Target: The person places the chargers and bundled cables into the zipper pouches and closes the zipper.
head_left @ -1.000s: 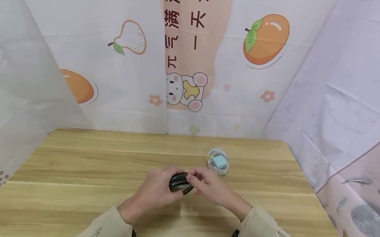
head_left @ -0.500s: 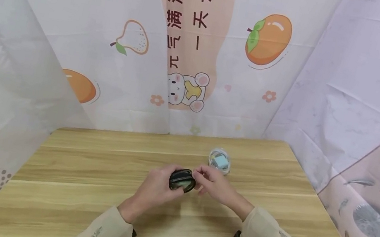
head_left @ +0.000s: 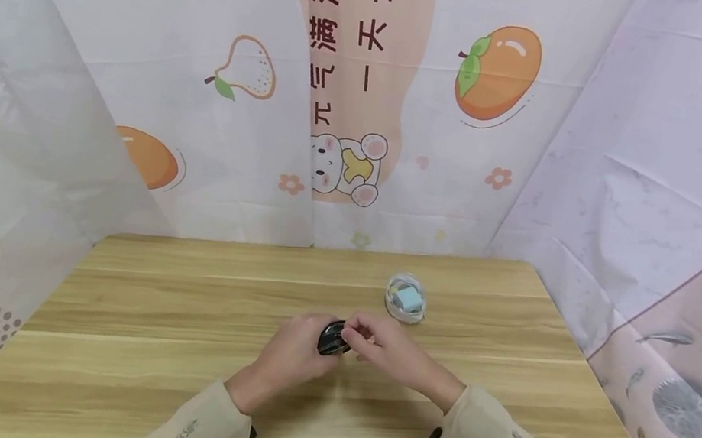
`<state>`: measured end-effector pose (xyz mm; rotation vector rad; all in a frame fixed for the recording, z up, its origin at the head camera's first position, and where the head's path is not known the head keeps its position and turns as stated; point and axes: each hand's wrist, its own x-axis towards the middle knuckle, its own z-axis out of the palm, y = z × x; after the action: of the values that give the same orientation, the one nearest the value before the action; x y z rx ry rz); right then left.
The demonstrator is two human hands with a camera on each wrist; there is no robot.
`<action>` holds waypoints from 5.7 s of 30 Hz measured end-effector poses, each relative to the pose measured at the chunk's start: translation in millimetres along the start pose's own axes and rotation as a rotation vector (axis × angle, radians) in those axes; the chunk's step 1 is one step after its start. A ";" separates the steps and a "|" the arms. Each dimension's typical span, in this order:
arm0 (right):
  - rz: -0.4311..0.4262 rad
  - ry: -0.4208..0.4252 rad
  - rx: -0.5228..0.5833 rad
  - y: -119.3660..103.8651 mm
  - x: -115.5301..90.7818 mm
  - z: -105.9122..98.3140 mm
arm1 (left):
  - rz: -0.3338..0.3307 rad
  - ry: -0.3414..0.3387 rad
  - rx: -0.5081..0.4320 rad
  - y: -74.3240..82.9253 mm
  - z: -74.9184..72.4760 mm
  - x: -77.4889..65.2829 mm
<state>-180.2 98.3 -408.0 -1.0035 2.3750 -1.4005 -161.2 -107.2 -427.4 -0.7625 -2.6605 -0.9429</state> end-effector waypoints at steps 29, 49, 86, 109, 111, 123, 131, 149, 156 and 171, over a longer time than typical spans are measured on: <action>0.045 -0.052 0.231 6.4 -2.8 -10.7 | 0.053 0.077 -0.081 0.9 -3.9 -0.1; 0.036 -0.033 0.275 5.7 -2.3 -16.7 | 0.166 0.216 -0.243 -2.2 -7.5 -3.3; 0.025 -0.102 0.126 21.4 -7.8 -15.6 | -0.025 0.180 -0.620 -4.2 -16.4 -2.1; 0.065 -0.184 0.119 18.8 -14.6 -16.4 | 0.070 -0.033 -0.513 -18.4 -20.4 -18.5; 0.070 -0.184 0.124 18.7 -14.7 -17.4 | 0.164 -0.033 -0.437 -19.2 -19.5 -17.8; 0.062 -0.191 0.119 17.0 -14.4 -20.4 | 0.443 0.056 0.039 -21.9 -19.4 -18.3; 0.089 -0.209 0.113 12.5 -13.1 -21.3 | 0.491 0.117 0.150 -19.7 -21.8 -16.7; 0.125 -0.178 0.070 -4.8 5.4 -34.7 | 0.473 0.148 0.128 -20.3 -52.5 2.2; 0.072 -0.150 0.037 -10.3 10.4 -41.1 | 0.411 0.146 0.112 -21.0 -62.8 5.3; 0.007 0.015 -0.162 15.2 19.0 -73.8 | 0.133 0.229 0.115 -54.9 -76.9 0.8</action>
<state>-237.4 142.0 -378.7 -1.0256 2.5339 -1.2332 -189.1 -192.0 -396.5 -0.7456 -2.4107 -0.7845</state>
